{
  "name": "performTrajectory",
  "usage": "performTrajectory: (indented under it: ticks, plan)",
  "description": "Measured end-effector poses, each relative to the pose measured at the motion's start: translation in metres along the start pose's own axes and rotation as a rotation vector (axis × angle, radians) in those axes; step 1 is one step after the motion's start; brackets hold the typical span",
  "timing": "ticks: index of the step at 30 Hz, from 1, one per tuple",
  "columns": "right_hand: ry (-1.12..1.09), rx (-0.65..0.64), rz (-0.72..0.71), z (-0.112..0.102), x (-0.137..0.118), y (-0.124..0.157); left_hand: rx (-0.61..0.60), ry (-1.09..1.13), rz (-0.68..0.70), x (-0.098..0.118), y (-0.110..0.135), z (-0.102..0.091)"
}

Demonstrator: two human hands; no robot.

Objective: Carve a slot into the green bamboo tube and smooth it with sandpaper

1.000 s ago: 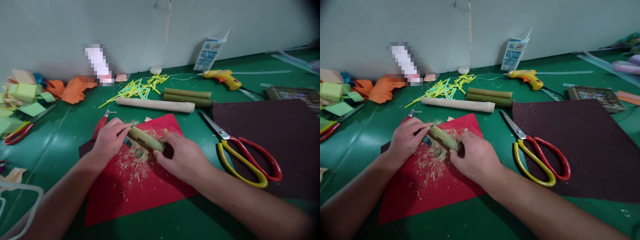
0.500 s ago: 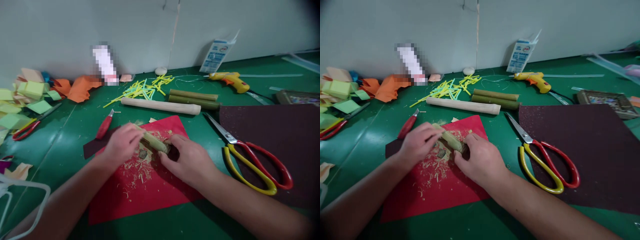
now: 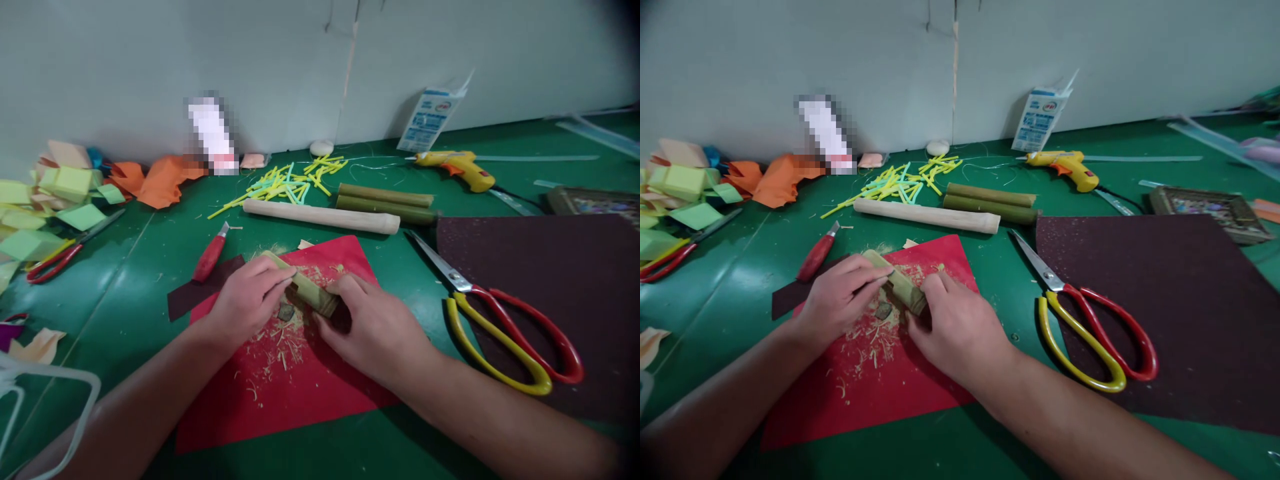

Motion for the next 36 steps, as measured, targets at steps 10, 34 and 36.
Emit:
performTrajectory:
  ticks: [10, 34, 36]
  plan:
    - [0.037, -0.012, -0.022, 0.001, -0.001, 0.003, -0.09, -0.029, 0.041, 0.012, 0.001, 0.011]
    - [0.027, -0.022, 0.03, 0.001, 0.001, 0.002, 0.056, -0.165, 0.01, 0.004, -0.001, -0.004]
    - [0.017, -0.023, 0.022, 0.001, 0.0, 0.002, -0.02, -0.125, 0.062, 0.011, 0.0, 0.002]
Point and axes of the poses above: each hand's wrist, its own y-axis away from the middle knuckle, its own z-axis out of the palm, x = y × z, the point moved 5 cm from there along -y, towards the middle knuckle, and after that the axes turned 1 degree about y, right-handed, at the moved point
